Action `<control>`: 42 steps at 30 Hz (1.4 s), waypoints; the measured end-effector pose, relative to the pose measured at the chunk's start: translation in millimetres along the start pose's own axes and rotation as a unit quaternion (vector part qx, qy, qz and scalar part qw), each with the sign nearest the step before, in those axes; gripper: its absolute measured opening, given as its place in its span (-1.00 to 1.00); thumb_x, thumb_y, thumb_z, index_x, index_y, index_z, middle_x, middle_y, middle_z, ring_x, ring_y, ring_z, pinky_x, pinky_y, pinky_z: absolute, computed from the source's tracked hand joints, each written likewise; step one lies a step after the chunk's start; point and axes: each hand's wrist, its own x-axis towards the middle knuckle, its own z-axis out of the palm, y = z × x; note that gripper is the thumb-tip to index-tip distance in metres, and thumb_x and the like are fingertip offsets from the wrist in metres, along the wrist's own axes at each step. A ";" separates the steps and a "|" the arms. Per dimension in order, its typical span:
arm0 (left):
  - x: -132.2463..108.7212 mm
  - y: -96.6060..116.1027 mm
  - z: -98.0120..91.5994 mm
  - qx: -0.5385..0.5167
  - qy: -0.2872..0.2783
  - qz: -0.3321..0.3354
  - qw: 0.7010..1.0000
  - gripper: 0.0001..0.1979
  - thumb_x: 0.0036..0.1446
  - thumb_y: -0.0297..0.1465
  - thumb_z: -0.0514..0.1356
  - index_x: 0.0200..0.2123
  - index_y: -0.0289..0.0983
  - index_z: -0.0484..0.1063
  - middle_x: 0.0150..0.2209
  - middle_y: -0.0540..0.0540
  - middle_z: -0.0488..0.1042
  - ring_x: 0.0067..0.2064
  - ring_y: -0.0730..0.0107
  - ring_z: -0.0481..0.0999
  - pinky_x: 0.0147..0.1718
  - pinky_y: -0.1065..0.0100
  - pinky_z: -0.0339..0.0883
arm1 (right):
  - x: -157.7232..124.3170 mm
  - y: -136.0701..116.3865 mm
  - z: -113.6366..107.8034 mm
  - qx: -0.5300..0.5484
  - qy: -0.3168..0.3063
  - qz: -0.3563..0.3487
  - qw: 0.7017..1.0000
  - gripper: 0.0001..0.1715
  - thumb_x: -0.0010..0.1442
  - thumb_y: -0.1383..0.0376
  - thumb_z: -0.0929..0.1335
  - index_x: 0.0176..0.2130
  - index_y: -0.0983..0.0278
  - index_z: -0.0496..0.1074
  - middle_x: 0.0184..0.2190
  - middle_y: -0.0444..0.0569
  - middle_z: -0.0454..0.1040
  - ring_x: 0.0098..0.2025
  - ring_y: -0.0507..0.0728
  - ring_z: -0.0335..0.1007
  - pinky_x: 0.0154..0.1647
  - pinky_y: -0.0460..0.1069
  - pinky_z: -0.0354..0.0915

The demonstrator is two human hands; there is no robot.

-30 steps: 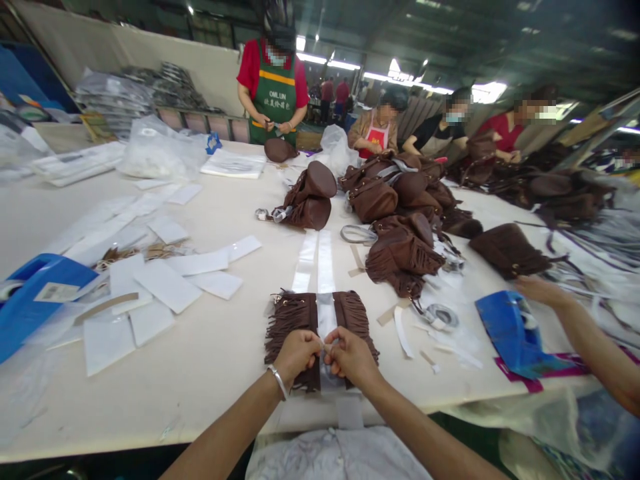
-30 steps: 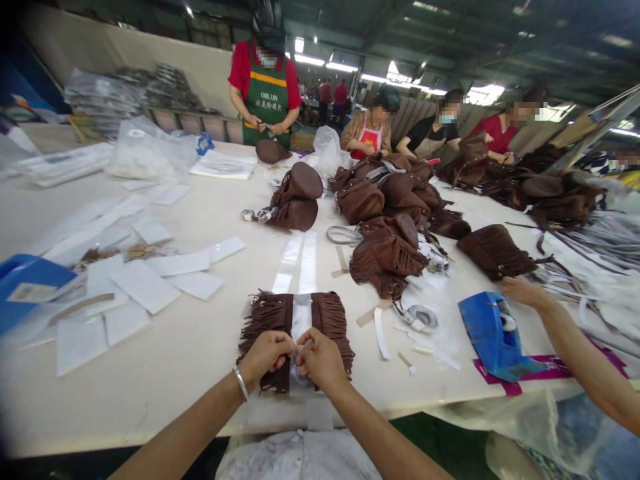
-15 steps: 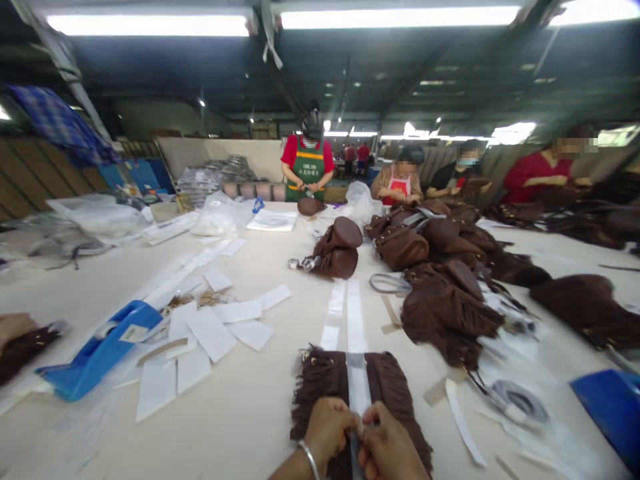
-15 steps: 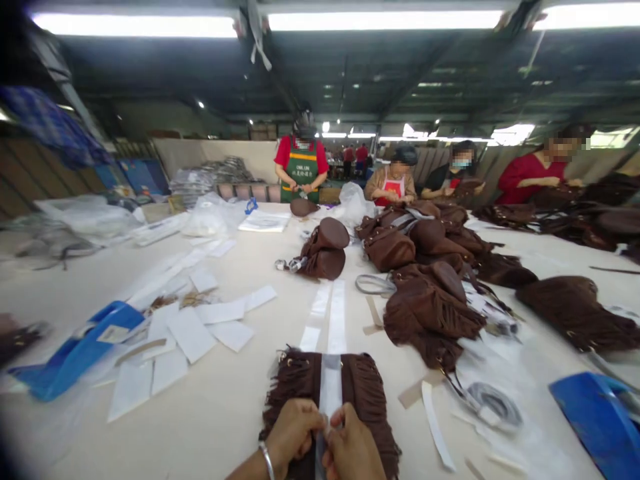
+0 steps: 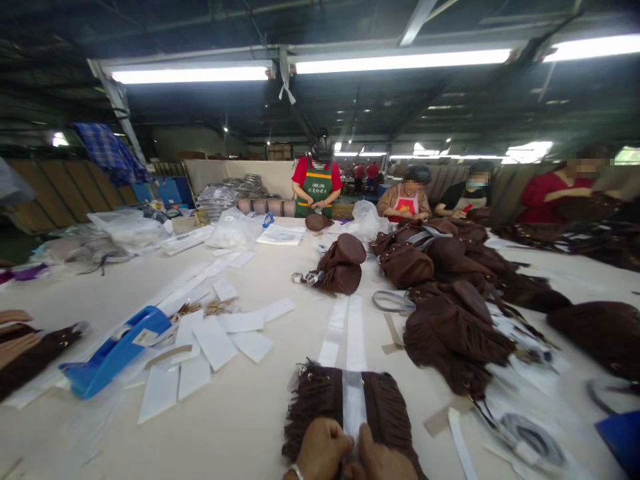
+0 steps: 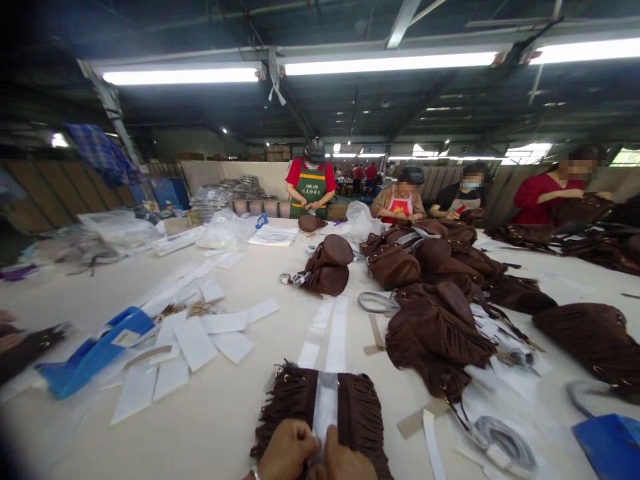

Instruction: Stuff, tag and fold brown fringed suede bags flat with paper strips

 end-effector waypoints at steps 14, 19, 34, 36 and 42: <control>-17.4 21.6 -17.8 -0.056 -0.055 -0.058 0.995 -0.58 -0.02 -0.04 0.19 -0.61 -0.29 0.33 -0.77 0.10 0.20 -0.76 0.60 0.09 -0.72 0.46 -0.13 | -6.7 71.3 -72.1 0.084 0.080 -0.072 0.991 -0.81 0.28 0.14 0.24 -0.24 0.20 0.32 -0.44 -0.12 0.49 -0.41 0.10 0.40 -0.43 -0.08 0.08; -48.5 19.9 -36.5 -0.056 0.084 -0.026 0.995 -0.55 0.07 0.02 0.09 -0.34 -0.29 0.40 -0.46 0.00 0.45 -0.67 0.60 0.22 -0.69 0.48 0.00 | 39.8 77.4 -75.3 0.051 0.151 -0.148 0.976 -0.68 0.29 0.08 0.25 -0.10 0.24 0.34 -0.17 0.00 0.49 -0.11 0.16 0.39 -0.16 -0.04 0.19; -112.4 -21.0 16.6 -0.430 0.096 -0.289 0.850 -0.46 -0.15 -0.04 0.38 -0.23 -0.30 0.39 -0.23 -0.21 0.54 -0.17 0.20 0.56 -0.32 0.36 0.41 | 142.8 77.1 -100.0 0.045 -0.140 -0.224 0.963 -0.51 0.09 -0.04 0.37 -0.14 0.24 0.52 -0.21 0.02 0.54 -0.19 0.19 0.44 -0.26 -0.04 0.23; -109.8 -20.5 18.0 -0.431 0.099 -0.301 0.845 -0.53 -0.17 -0.08 0.41 -0.30 -0.29 0.43 -0.32 -0.16 0.53 -0.28 0.29 0.55 -0.42 0.41 0.38 | 145.9 74.6 -103.7 0.060 -0.178 -0.230 0.955 -0.50 0.09 -0.07 0.35 -0.23 0.27 0.55 -0.30 0.00 0.55 -0.28 0.15 0.44 -0.35 -0.07 0.23; -86.3 -0.7 -10.7 -0.543 0.087 -0.242 0.800 -0.71 -0.13 -0.18 0.41 -0.31 -0.10 0.51 -0.27 -0.17 0.55 -0.27 0.03 0.55 -0.45 0.15 0.43 | 150.0 66.0 -112.7 0.183 -0.315 -0.176 0.914 -0.51 -0.07 -0.07 0.46 -0.48 0.32 0.49 -0.62 -0.18 0.36 -0.57 -0.03 0.17 -0.58 -0.15 0.02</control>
